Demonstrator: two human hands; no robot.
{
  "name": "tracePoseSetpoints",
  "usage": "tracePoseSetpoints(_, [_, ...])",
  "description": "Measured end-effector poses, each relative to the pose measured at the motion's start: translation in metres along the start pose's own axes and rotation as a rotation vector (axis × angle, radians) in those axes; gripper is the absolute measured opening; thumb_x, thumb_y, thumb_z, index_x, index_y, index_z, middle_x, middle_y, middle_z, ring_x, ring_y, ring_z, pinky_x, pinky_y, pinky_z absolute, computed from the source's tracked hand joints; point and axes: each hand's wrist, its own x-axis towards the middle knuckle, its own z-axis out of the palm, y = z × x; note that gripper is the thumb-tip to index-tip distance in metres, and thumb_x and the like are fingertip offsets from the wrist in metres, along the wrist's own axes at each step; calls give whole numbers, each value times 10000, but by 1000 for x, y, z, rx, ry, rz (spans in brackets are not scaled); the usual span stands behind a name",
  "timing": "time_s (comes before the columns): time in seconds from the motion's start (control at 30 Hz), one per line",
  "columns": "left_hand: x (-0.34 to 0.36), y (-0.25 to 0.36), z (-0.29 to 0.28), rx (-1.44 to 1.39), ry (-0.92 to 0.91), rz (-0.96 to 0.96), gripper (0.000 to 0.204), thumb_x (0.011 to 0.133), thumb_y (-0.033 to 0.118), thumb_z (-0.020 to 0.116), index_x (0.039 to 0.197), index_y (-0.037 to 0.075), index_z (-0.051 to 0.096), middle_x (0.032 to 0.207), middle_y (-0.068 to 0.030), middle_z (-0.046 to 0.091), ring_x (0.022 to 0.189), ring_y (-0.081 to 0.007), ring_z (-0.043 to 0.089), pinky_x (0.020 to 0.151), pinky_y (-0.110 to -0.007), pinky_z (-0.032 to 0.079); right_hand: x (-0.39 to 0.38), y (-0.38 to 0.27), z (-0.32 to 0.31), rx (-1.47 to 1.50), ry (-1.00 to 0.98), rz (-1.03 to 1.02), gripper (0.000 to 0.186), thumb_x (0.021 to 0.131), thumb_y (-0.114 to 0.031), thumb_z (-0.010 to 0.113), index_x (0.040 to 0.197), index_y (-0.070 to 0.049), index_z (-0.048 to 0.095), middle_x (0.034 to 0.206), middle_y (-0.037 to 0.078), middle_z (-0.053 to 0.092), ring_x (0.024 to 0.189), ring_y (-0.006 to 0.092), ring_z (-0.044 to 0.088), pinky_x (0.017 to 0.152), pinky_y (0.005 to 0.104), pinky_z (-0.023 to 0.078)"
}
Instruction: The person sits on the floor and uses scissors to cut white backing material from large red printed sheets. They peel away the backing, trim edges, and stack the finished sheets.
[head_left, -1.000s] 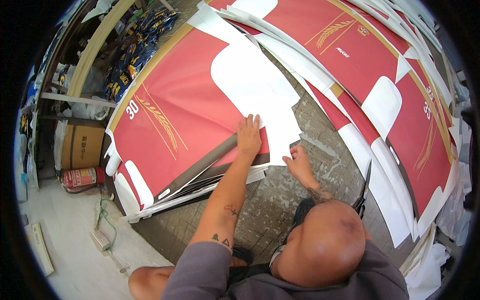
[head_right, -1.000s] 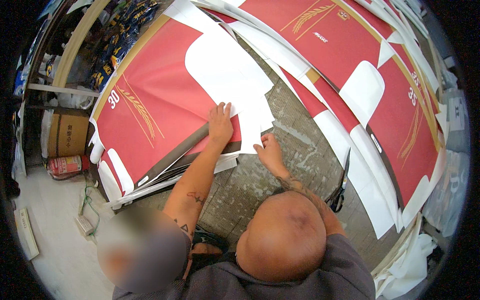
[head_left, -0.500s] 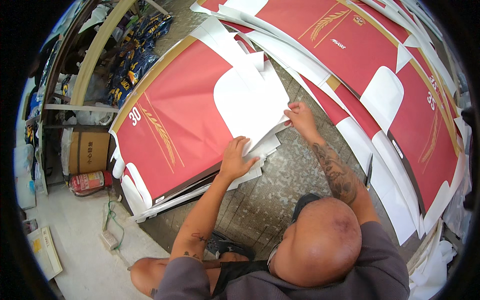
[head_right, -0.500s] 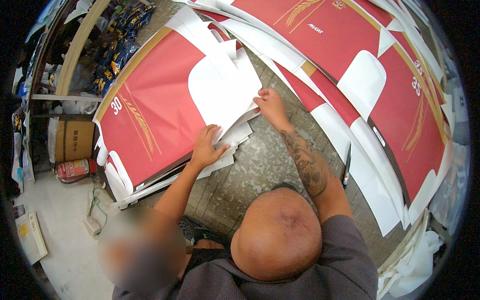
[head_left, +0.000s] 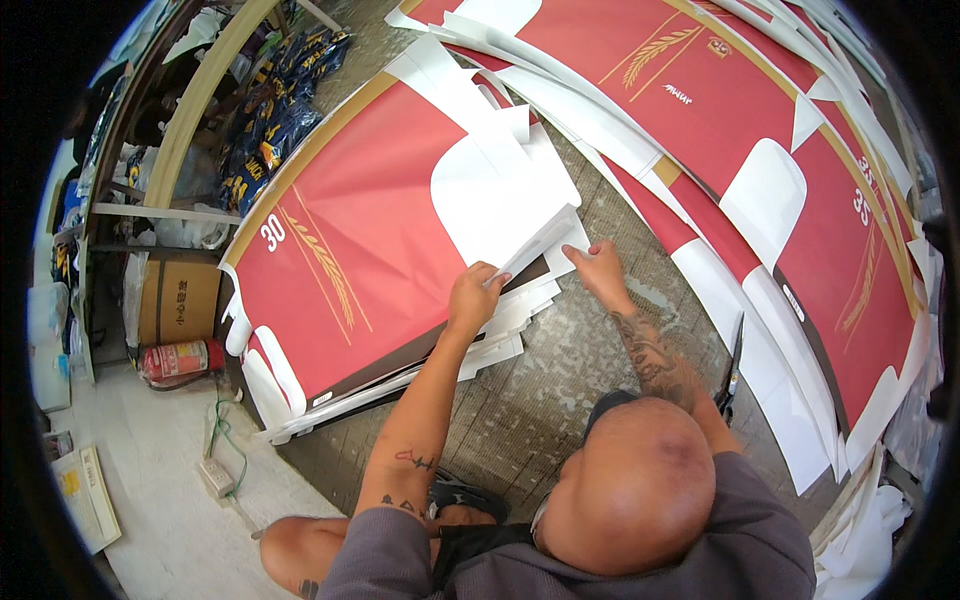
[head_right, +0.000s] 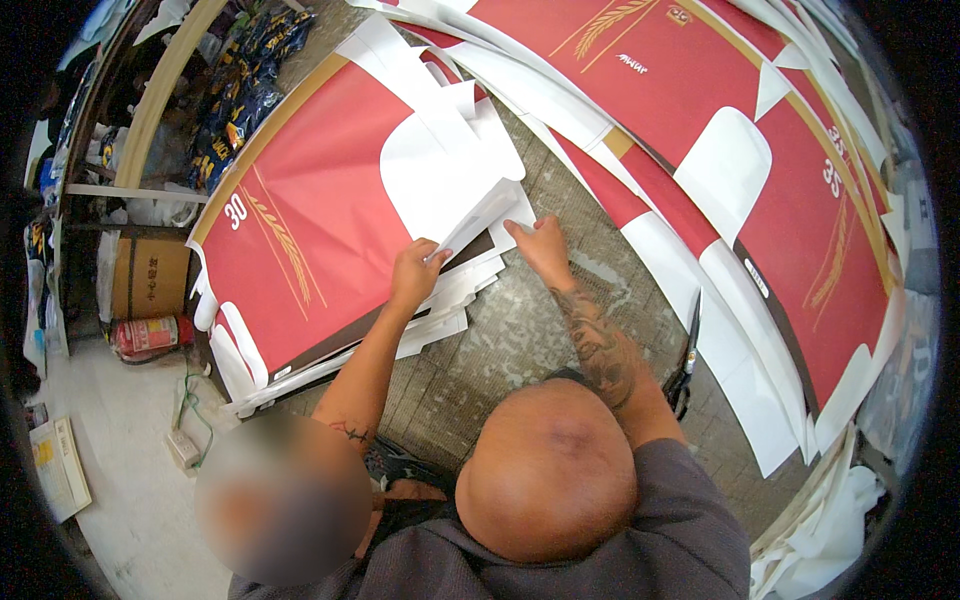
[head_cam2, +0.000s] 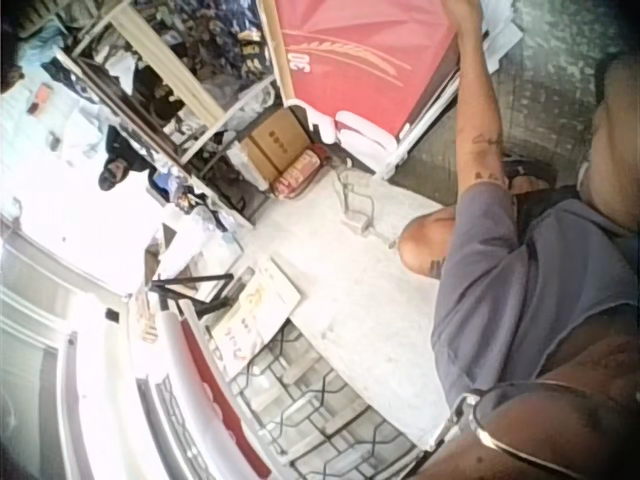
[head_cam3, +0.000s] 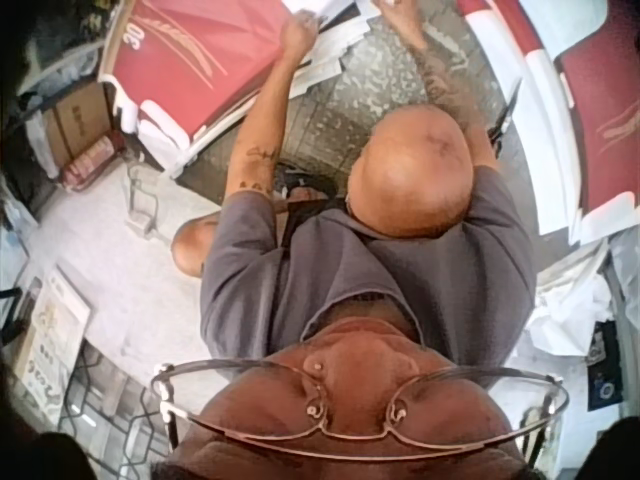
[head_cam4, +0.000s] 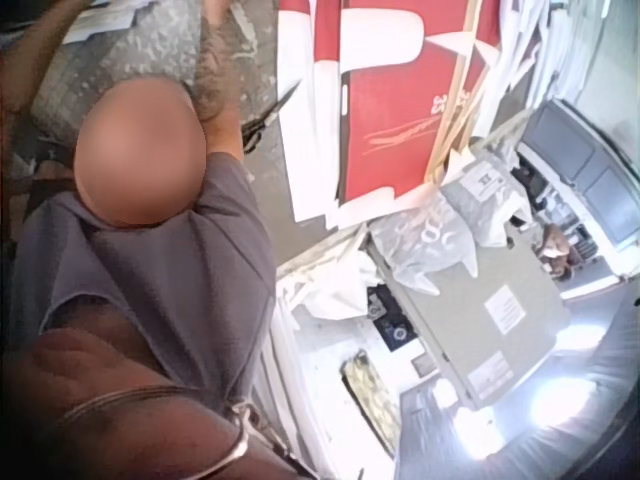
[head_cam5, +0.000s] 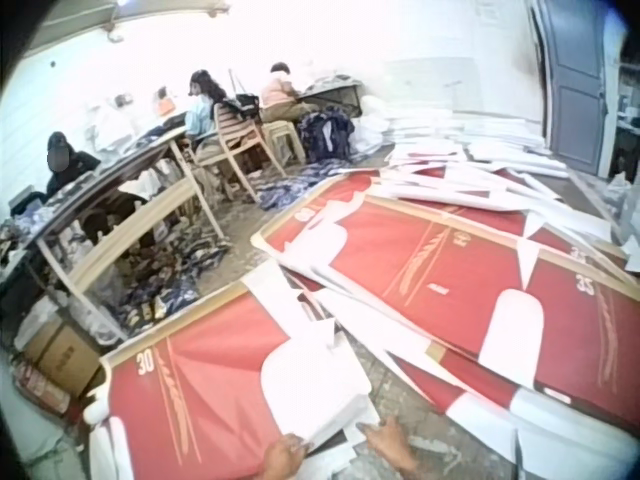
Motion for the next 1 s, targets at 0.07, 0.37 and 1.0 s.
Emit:
tracePoseSetpoints(0.07, [-2,2,0,2,22,40,199,869,204,715,832,9,712,882,-127,673,821,-328,632,726,-403,495,-1,4,-1,-215,263,-241,611,808,-413,767,1083,76,527,847,142,631,676,206,625,630,304,502])
tracePoseSetpoints(0.37, [-27,10,12,264,70,278,437,759,186,791,1158,90,640,1181,-68,606,1072,-275,589,883,-438,457,0,-45,-22,735,-433,-6,154,944,-134,618,1013,3,621,903,81,674,810,154,646,743,299,523])
tracePoseSetpoints(1.0, [-106,-121,-211,318,353,-469,454,789,319,790,1180,124,667,986,-193,710,924,-385,681,812,-476,540,11,-292,-11,-1152,-410,-1480,115,779,-124,619,749,-86,723,793,138,703,760,324,685,755,442,526])
